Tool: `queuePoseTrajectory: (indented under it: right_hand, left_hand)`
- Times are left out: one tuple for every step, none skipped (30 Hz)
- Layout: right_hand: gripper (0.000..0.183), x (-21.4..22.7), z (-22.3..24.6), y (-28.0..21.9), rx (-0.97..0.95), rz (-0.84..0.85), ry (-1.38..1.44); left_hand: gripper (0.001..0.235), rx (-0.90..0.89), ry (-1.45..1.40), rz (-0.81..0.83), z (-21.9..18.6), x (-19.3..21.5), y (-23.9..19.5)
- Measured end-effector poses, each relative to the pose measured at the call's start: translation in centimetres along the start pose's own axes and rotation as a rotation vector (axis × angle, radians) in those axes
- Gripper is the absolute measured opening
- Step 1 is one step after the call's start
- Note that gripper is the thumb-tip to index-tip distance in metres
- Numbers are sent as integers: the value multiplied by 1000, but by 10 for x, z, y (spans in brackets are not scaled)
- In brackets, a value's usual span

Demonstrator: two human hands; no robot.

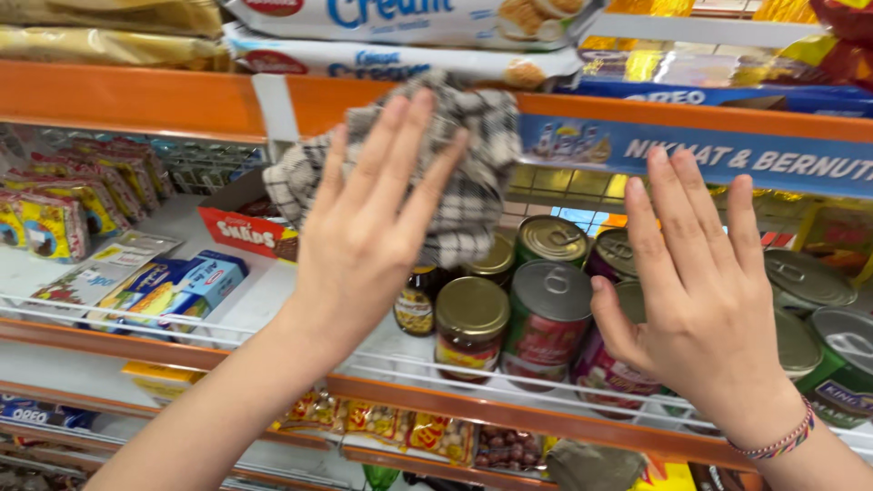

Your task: The person organizes snack packages from cardboard boxes onto store shelves, arranging them neatly. They then spray a cleaning solution onto the shelf edges and wipe them with a cloth.

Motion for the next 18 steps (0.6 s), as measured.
queuePoseTrajectory:
  right_hand:
    - [71, 0, 5, 0, -12, 3, 10]
    - [71, 0, 10, -1, -23, 6, 19]
    - [71, 0, 15, -2, -35, 10, 30]
    - [71, 0, 20, -5, -41, 8, 46]
    - [70, 0, 25, -8, -53, 4, 60]
    - [70, -1, 29, -11, -65, 1, 75]
    - [70, -1, 33, -16, -83, 5, 92]
    - [70, -2, 36, -22, -102, 9, 110]
    - [70, -2, 41, -30, -121, 18, 131]
    - [69, -2, 45, -39, -131, -4, 164]
    - [68, -2, 48, -50, -146, -26, 195]
    - [66, -2, 51, -63, -161, -48, 225]
    - [66, -3, 55, -76, -171, -52, 223]
    - [65, -5, 59, -91, -181, -56, 221]
    - [65, -8, 64, -107, -193, -56, 220]
    - [65, -12, 68, -122, -204, -56, 233]
    - [65, -16, 72, -137, -212, -58, 245]
    - [65, -20, 76, -151, -220, -59, 257]
  left_hand:
    - [62, 29, 33, 8, 9, 3, -5]
    - [66, 57, 65, 15, 18, 6, -9]
    - [70, 100, 34, 14, 26, 12, -14]
    - [73, 142, 3, 12, 35, 18, -17]
    - [77, 180, -30, 12, 42, 24, -18]
    - [82, 214, -124, 19, 49, 31, -18]
    - [87, 253, -218, 24, 54, 38, -19]
    - [92, 291, -312, 29, 58, 45, -20]
    - [91, 326, -345, 23, 60, 54, -24]
    - [90, 362, -376, 15, 60, 63, -31]
    - [88, 396, -411, 10, 59, 68, -38]
    - [86, 374, -428, 14, 52, 73, -50]
    - [85, 350, -442, 12, 39, 79, -66]
    - [83, 325, -456, 9, 25, 88, -86]
    - [77, 334, -413, 33, 9, 92, -108]
    - [72, 343, -370, 56, -6, 90, -131]
    - [69, 333, -327, 74, -20, 85, -154]
    - [67, 322, -284, 93, -30, 78, -176]
Point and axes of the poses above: each hand's wrist, its own y-axis towards the middle knuckle, its own x-axis out of the back of the hand, z = x × y, the point moved 2 cm from there along y, towards the middle knuckle, and after that the axes turned 11 degrees about -z, right-handed, at the moved point
